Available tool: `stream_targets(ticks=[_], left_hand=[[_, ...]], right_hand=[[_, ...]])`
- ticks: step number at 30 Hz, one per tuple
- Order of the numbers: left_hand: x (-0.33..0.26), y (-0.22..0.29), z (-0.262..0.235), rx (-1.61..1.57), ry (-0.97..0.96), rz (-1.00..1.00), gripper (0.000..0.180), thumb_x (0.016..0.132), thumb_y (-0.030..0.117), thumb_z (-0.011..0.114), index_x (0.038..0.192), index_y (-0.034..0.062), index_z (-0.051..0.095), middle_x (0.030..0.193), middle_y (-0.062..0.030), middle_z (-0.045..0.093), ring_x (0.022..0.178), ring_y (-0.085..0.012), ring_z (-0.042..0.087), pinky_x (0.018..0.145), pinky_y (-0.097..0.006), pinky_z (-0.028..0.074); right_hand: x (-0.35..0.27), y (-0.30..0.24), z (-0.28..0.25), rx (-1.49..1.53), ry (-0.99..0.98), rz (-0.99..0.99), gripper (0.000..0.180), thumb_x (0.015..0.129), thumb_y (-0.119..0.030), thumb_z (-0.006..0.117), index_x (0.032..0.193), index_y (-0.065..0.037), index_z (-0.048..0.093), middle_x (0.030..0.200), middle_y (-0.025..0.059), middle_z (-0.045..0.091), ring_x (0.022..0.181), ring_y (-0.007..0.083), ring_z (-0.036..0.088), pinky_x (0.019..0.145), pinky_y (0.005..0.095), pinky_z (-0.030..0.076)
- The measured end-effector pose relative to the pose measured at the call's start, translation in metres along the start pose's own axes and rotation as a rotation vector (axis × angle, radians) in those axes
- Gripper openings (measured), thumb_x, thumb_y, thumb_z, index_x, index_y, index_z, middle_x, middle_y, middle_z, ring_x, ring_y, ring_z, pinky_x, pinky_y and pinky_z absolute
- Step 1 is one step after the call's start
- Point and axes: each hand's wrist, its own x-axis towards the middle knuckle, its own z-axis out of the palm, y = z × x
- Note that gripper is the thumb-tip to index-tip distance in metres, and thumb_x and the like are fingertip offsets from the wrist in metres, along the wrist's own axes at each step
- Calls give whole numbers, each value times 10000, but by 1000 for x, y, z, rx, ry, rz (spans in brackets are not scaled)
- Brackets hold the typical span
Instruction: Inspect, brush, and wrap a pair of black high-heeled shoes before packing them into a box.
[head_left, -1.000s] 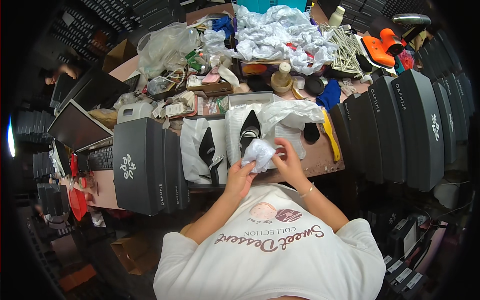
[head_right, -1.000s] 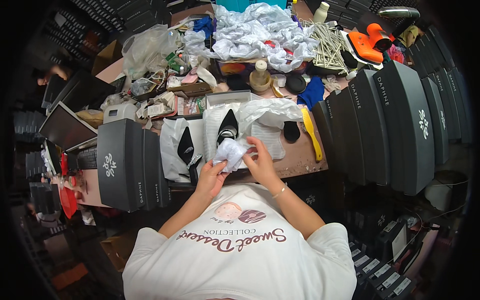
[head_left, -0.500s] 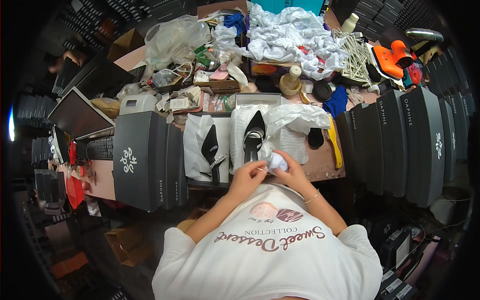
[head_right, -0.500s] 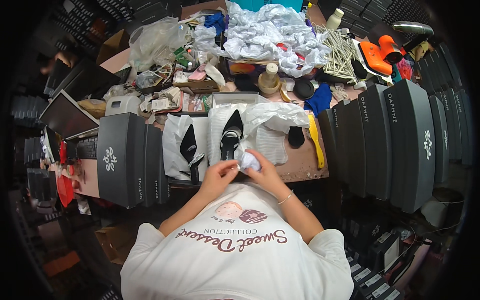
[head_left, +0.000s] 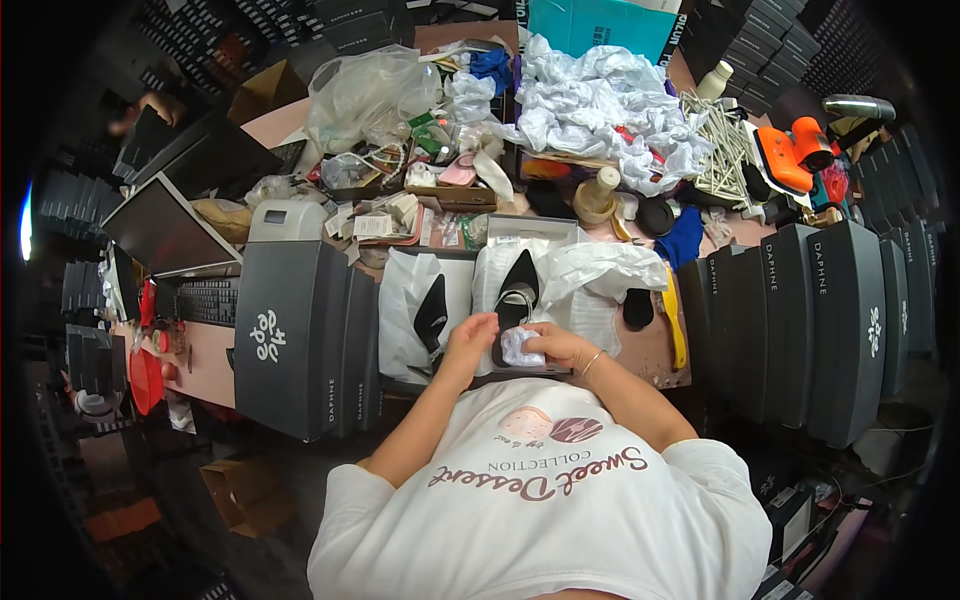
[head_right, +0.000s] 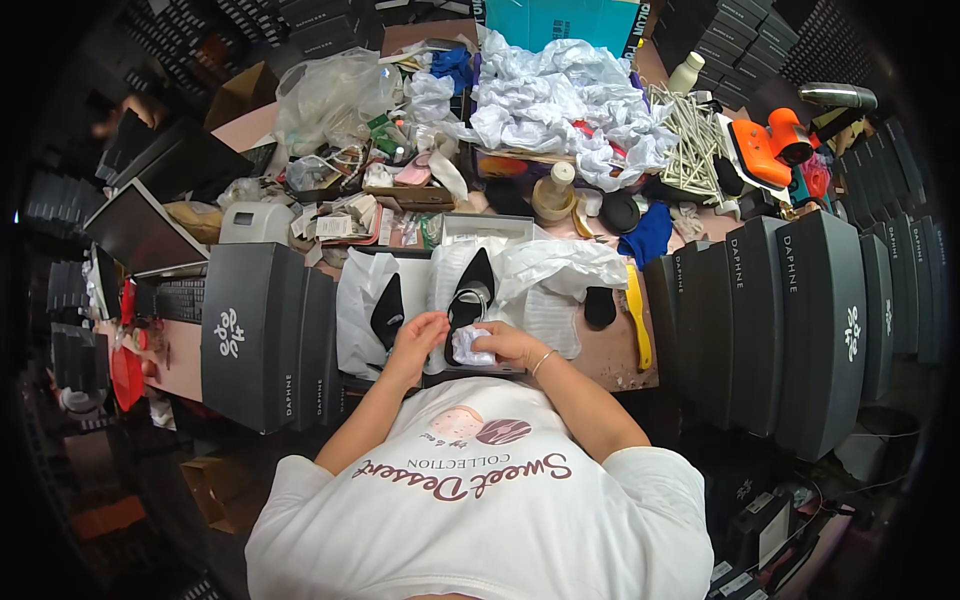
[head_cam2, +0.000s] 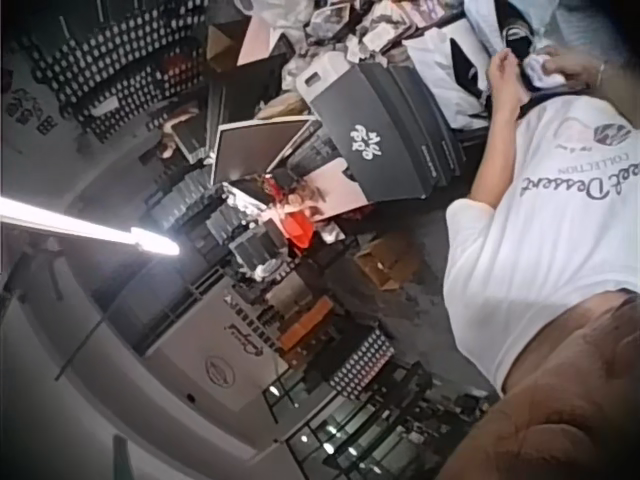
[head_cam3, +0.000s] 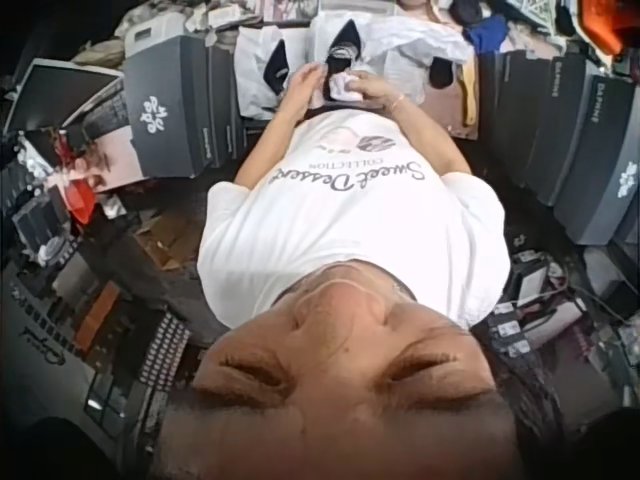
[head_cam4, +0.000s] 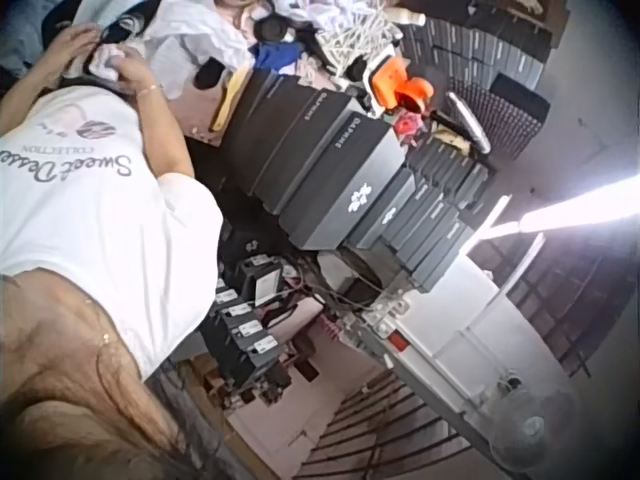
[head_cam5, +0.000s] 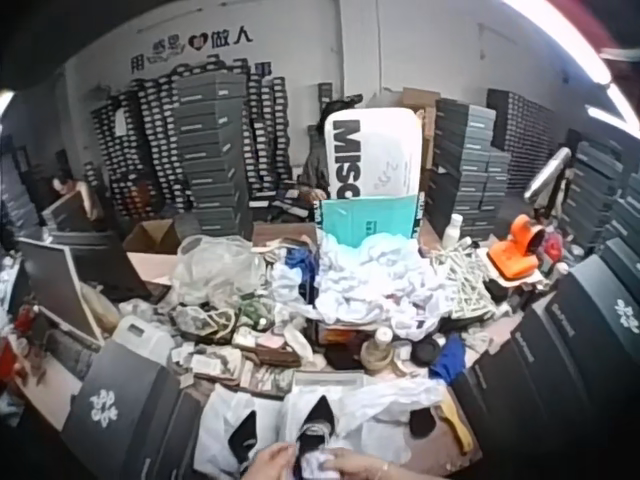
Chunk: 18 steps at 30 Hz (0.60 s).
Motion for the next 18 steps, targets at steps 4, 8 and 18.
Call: stream_targets(ticks=[4,8,18], left_hand=[[5,7,1,-18,200,162,437,968,357,466,1228,8,511,1133,-125,590,1042,-201,581,926,-321,451],[-20,57,30,-598,-205,-280,573,949,503,397,1235,17,499,1128,-166,592,1042,-262,590,935,-377,464],[-62,36,39,-767,-343,-322,387,907,91,455,1290,50,424,1143,-164,582,1055,-283,575,856,-453,516]], right_hand=[[-61,-43,37,69,-45,-111,500,690,10,591,1189,25,563,1011,71,639,892,135,618,820,254,494],[-102,-77,63,-10,-248,-120,507,701,11,586,1206,32,549,1037,76,623,924,144,606,848,257,475],[-167,-89,41,-431,415,-688,400,759,-132,729,1099,-30,544,922,4,541,844,84,503,734,221,420]])
